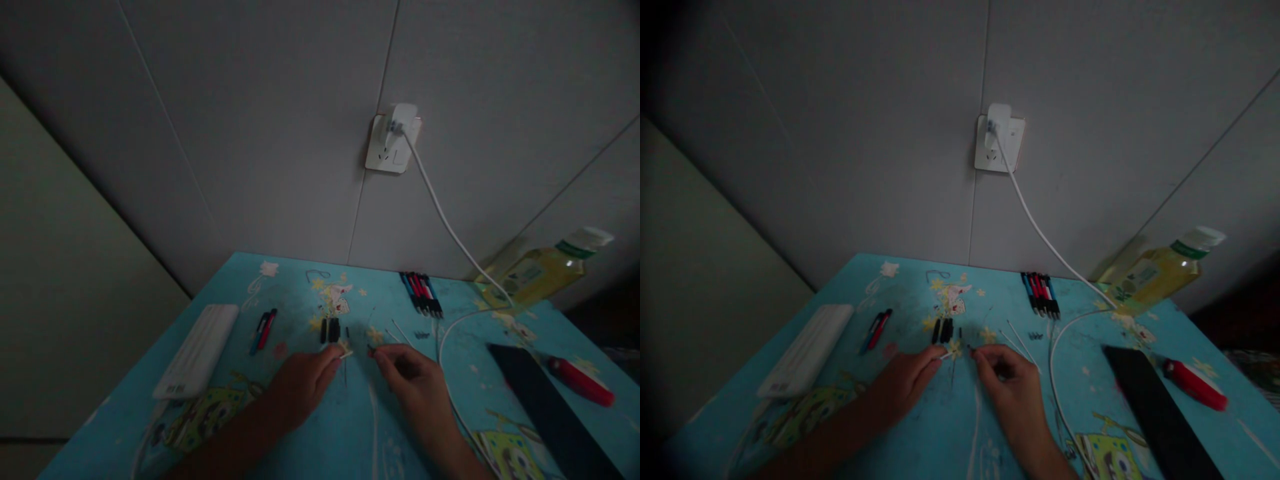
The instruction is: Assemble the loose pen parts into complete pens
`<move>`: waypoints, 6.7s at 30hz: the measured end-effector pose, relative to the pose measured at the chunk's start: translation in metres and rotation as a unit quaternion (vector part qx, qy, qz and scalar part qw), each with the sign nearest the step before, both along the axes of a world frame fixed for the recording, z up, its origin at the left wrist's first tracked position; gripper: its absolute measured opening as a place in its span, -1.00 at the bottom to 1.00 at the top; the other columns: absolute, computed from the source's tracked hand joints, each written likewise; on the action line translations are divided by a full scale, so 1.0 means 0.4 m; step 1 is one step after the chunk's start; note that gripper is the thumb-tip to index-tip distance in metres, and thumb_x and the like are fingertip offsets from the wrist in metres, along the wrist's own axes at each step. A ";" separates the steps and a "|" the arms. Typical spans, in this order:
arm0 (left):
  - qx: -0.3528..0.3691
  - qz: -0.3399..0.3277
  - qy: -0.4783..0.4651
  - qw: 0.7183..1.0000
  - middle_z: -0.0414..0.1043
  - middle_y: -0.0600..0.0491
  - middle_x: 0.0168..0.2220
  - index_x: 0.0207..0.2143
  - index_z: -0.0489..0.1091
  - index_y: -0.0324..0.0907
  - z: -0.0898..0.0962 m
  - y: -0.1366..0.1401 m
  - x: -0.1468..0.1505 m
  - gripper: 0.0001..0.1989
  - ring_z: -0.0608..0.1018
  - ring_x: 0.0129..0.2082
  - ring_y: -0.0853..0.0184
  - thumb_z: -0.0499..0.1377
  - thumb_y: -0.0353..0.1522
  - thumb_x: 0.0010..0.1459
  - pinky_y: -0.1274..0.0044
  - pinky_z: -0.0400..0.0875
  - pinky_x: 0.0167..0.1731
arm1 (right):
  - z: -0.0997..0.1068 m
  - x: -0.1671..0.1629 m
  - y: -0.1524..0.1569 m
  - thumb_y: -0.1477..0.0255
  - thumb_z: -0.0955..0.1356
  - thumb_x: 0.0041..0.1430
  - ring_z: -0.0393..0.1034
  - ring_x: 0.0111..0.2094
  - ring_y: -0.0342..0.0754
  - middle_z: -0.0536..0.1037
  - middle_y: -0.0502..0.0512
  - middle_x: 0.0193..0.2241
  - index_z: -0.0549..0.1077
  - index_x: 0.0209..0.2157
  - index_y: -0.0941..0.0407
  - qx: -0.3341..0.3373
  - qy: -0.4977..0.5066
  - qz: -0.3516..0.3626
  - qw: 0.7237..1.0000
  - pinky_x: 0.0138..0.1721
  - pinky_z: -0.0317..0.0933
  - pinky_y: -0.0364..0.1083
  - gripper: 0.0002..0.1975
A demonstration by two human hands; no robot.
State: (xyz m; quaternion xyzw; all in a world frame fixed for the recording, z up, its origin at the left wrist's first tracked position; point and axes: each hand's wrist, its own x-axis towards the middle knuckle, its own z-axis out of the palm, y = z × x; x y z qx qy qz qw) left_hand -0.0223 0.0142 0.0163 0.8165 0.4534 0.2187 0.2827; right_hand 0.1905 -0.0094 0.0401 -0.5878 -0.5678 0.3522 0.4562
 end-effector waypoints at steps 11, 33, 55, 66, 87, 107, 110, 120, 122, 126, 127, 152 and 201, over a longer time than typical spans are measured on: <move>0.069 -0.024 0.085 0.994 0.46 0.08 -0.47 -0.27 0.34 -0.13 0.013 0.000 -0.008 -0.69 0.51 -0.47 0.31 -0.15 -0.28 0.38 0.52 0.22 -0.38 | -0.002 -0.004 -0.016 0.40 0.33 0.24 0.41 -0.34 -0.06 0.52 0.06 -0.34 0.52 -0.21 0.04 0.119 -0.054 0.062 0.989 -0.28 0.31 -0.09 -0.87; 0.082 -0.036 0.126 0.988 0.53 0.08 -0.39 -0.20 0.35 -0.12 0.025 -0.005 -0.009 -0.72 0.57 -0.40 0.27 -0.11 -0.24 0.38 0.46 0.27 -0.31 | -0.026 -0.010 -0.005 0.48 0.30 0.28 0.41 -0.27 -0.08 0.49 0.09 -0.24 0.51 -0.18 0.04 0.133 -0.090 0.151 0.975 -0.25 0.32 -0.13 -0.84; 0.156 -0.072 0.111 0.979 0.48 0.02 -0.29 -0.10 0.37 -0.17 0.004 -0.012 -0.016 -0.79 0.54 -0.28 0.26 0.06 -0.28 0.31 0.46 0.36 -0.27 | -0.048 -0.009 -0.007 0.44 0.36 0.24 0.47 -0.29 -0.07 0.59 0.01 -0.29 0.46 -0.01 -0.01 0.078 -0.116 0.154 0.978 -0.16 0.34 -0.09 -0.72; 0.148 -0.049 0.134 0.979 0.46 0.04 -0.29 -0.17 0.42 -0.17 0.012 0.015 -0.015 -0.85 0.50 -0.23 0.27 0.08 -0.34 0.31 0.45 0.38 -0.23 | -0.030 0.003 -0.001 0.42 0.35 0.24 0.48 -0.26 -0.07 0.58 -0.01 -0.28 0.50 -0.09 -0.02 0.084 -0.134 0.132 0.979 -0.16 0.33 -0.10 -0.79; 0.215 -0.066 0.140 0.964 0.43 0.03 -0.34 -0.16 0.41 -0.21 -0.009 0.006 -0.009 -0.85 0.46 -0.28 0.27 0.08 -0.36 0.31 0.45 0.38 -0.29 | -0.056 -0.006 -0.001 0.51 0.22 0.33 0.40 -0.29 -0.03 0.49 0.09 -0.37 0.51 -0.24 0.08 0.111 -0.294 0.195 0.929 -0.21 0.31 -0.06 -0.77; 0.239 -0.063 0.182 0.952 0.45 0.04 -0.35 -0.04 0.41 -0.19 -0.004 0.014 -0.022 -0.79 0.46 -0.28 0.26 0.10 -0.38 0.30 0.46 0.33 -0.33 | -0.044 -0.002 0.003 0.56 0.21 0.30 0.38 -0.28 0.00 0.47 0.12 -0.35 0.46 -0.28 0.10 0.108 -0.382 0.168 0.902 -0.17 0.28 -0.02 -0.79; 0.229 -0.061 0.186 0.954 0.45 0.05 -0.34 -0.06 0.41 -0.18 -0.004 0.015 -0.024 -0.81 0.47 -0.27 0.26 0.12 -0.38 0.29 0.46 0.33 -0.34 | -0.043 -0.004 0.003 0.55 0.21 0.31 0.37 -0.29 0.00 0.46 0.12 -0.37 0.47 -0.25 0.11 0.109 -0.380 0.179 0.901 -0.20 0.28 -0.03 -0.79; 0.245 -0.070 0.191 0.948 0.43 0.05 -0.34 -0.01 0.38 -0.16 -0.007 0.015 -0.027 -0.77 0.44 -0.25 0.26 0.08 -0.38 0.31 0.44 0.31 -0.31 | -0.035 -0.020 -0.011 0.50 0.18 0.36 0.36 -0.30 -0.03 0.45 0.09 -0.39 0.47 -0.26 0.10 0.093 -0.321 0.216 0.917 -0.20 0.27 -0.04 -0.75; 0.261 -0.079 0.198 0.941 0.43 0.03 -0.33 -0.01 0.38 -0.16 -0.005 0.019 -0.032 -0.77 0.43 -0.24 0.25 0.07 -0.38 0.32 0.41 0.30 -0.27 | -0.031 -0.019 -0.011 0.51 0.18 0.35 0.37 -0.29 -0.02 0.46 0.09 -0.39 0.47 -0.27 0.10 0.094 -0.313 0.228 0.917 -0.20 0.27 -0.04 -0.75; 0.294 -0.098 0.184 0.933 0.43 0.01 -0.32 -0.02 0.39 -0.18 0.000 0.023 -0.034 -0.77 0.42 -0.24 0.26 0.03 -0.39 0.34 0.40 0.28 -0.24 | -0.028 -0.016 -0.011 0.53 0.19 0.34 0.37 -0.29 -0.02 0.47 0.07 -0.39 0.47 -0.28 0.09 0.086 -0.297 0.238 0.920 -0.21 0.26 -0.05 -0.76; 0.298 -0.104 0.181 0.931 0.43 0.02 -0.32 -0.03 0.39 -0.20 0.000 0.022 -0.032 -0.78 0.42 -0.25 0.27 0.02 -0.40 0.34 0.40 0.28 -0.25 | -0.029 -0.015 -0.011 0.53 0.19 0.34 0.37 -0.29 -0.03 0.47 0.07 -0.39 0.47 -0.28 0.08 0.084 -0.294 0.239 0.922 -0.21 0.25 -0.05 -0.75; 0.185 -0.049 0.186 0.964 0.47 0.09 -0.35 -0.08 0.35 -0.11 0.007 -0.008 -0.004 -0.82 0.56 -0.35 0.30 0.03 -0.31 0.34 0.50 0.38 -0.37 | -0.038 -0.009 -0.004 0.45 0.25 0.34 0.41 -0.21 -0.01 0.55 0.09 -0.25 0.42 0.02 0.02 0.152 -0.246 0.206 0.935 -0.11 0.30 0.01 -0.74; 0.110 0.033 0.079 0.990 0.51 0.03 -0.34 -0.14 0.41 -0.10 -0.001 0.024 -0.024 -0.69 0.55 -0.34 0.32 -0.12 -0.29 0.38 0.55 0.32 -0.30 | -0.036 0.034 0.049 0.20 0.32 0.25 0.49 -0.21 0.00 0.61 0.12 -0.27 0.50 -0.04 0.09 -0.040 0.098 0.075 0.992 -0.12 0.30 -0.03 -0.65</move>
